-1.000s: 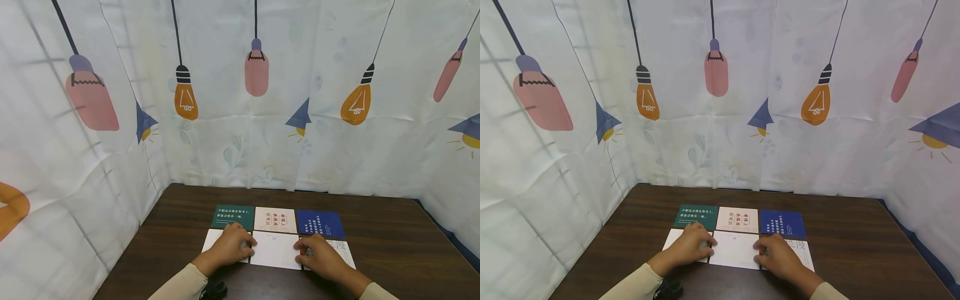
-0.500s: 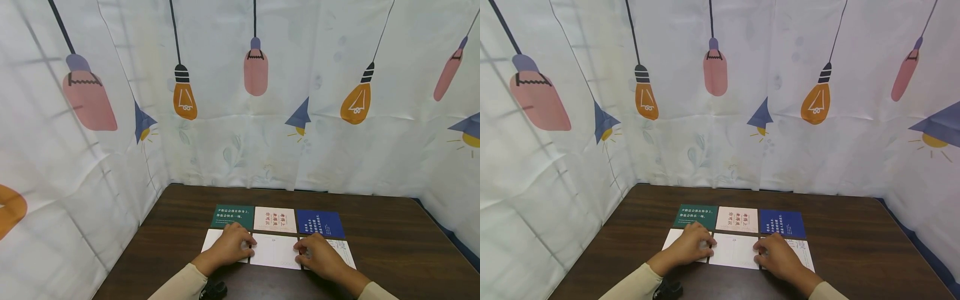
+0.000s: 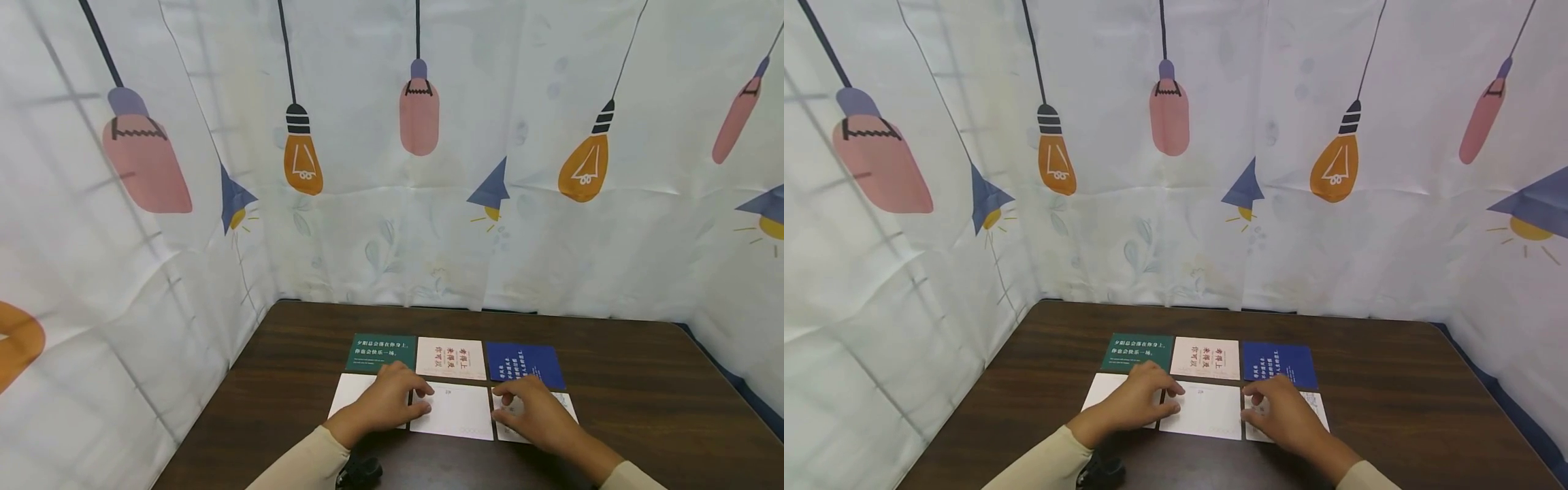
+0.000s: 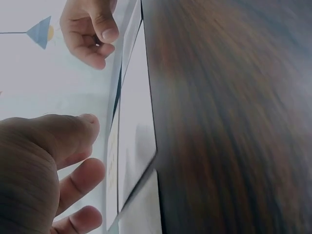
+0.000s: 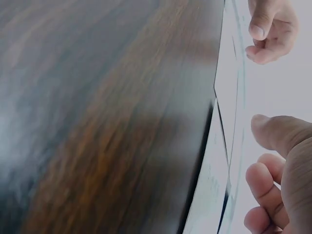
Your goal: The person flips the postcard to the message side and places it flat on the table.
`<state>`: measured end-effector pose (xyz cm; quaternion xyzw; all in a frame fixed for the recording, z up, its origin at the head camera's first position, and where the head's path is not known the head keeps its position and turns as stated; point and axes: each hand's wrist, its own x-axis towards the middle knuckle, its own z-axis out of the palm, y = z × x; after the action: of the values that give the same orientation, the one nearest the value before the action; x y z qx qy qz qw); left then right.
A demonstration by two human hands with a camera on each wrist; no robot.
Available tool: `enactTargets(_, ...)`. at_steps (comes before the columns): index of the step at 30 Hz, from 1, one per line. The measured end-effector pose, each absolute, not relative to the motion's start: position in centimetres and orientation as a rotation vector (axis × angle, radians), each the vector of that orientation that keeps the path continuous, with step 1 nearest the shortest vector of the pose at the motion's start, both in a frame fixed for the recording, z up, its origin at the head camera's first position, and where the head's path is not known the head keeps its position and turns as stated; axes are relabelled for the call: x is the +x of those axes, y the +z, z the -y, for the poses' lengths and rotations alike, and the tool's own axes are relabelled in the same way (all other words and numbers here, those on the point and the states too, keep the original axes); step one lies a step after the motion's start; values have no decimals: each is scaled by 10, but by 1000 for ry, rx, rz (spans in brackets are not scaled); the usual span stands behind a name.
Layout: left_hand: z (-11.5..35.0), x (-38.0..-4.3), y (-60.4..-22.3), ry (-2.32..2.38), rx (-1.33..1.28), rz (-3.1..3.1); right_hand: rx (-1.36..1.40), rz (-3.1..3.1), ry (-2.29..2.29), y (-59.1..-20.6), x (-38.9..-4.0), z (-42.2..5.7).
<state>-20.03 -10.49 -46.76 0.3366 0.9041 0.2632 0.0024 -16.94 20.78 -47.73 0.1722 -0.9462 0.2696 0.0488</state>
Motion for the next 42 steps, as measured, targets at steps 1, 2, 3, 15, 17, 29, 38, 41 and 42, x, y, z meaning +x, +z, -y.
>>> enactTargets(1, 103, -200, -467, 819, 1057, -2834, 521, 2878, 819, -477, -169, -209)
enactTargets(2, 101, -200, -467, 813, 1059, -2832, 516, 2873, 825, -477, -169, -211)
enactTargets(3, 99, -200, -466, 810, 1059, -2829, 509, 2871, 825, -477, -169, -212)
enactTargets(15, 83, -201, -466, 759, 1079, -2841, 512, 2871, 807, -475, -166, -228)
enactTargets(17, 81, -201, -467, 754, 1091, -2841, 521, 2862, 795, -475, -165, -231)
enactTargets(29, 68, -199, -467, 736, 1174, -2866, 506, 2897, 772, -470, -162, -244)
enactTargets(38, 57, -199, -473, 698, 1176, -2864, 495, 2934, 746, -472, -163, -254)
enactTargets(41, 52, -198, -474, 686, 1183, -2868, 493, 2933, 740, -472, -163, -258)
enactTargets(42, 51, -197, -474, 685, 1180, -2870, 494, 2932, 734, -472, -163, -259)
